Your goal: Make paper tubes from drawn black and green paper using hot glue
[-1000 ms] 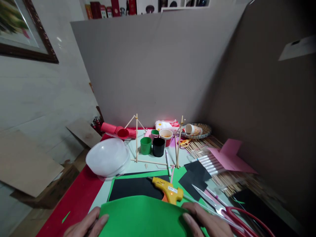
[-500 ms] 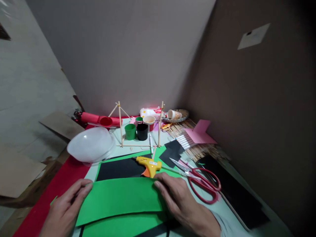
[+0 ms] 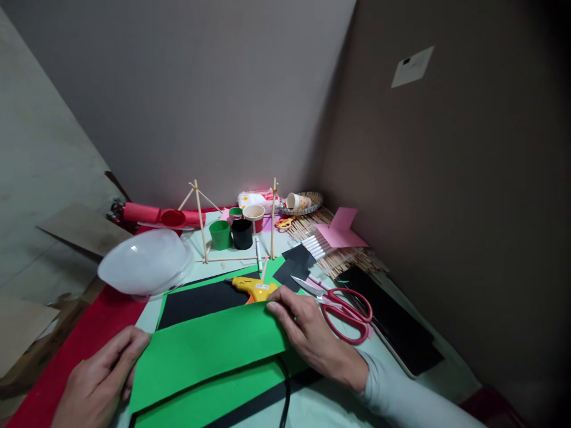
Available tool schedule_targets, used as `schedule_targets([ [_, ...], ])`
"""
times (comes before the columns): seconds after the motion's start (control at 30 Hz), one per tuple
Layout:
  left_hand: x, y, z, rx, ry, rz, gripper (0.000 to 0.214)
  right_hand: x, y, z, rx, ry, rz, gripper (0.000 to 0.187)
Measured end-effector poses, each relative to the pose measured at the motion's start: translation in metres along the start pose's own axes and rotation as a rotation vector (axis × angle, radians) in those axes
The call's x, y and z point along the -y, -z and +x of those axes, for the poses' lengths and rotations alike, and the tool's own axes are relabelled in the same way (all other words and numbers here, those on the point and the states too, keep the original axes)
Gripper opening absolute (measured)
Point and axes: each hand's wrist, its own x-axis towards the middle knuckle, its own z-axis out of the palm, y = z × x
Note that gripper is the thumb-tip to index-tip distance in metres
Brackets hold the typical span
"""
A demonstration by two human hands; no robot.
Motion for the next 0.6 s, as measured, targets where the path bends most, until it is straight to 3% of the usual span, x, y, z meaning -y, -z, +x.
schedule_targets([
  [0.1, -0.011, 0.001, 0.000, 0.080, 0.097, -0.108, 0.046, 0.002, 0.001, -0.001, 0.014, -0.005, -0.016, 0.020],
  [0.17, -0.019, 0.003, 0.000, 0.055, 0.106, -0.114, 0.046, 0.003, 0.001, -0.002, 0.029, -0.001, -0.021, 0.021],
  [0.37, -0.036, 0.004, 0.001, -0.064, -0.036, -0.076, 0.041, 0.004, -0.004, -0.007, 0.011, 0.034, -0.012, 0.028],
  [0.6, -0.012, 0.000, -0.002, -0.116, -0.169, -0.016, 0.061, 0.012, -0.003, -0.009, -0.058, 0.070, -0.062, 0.036],
])
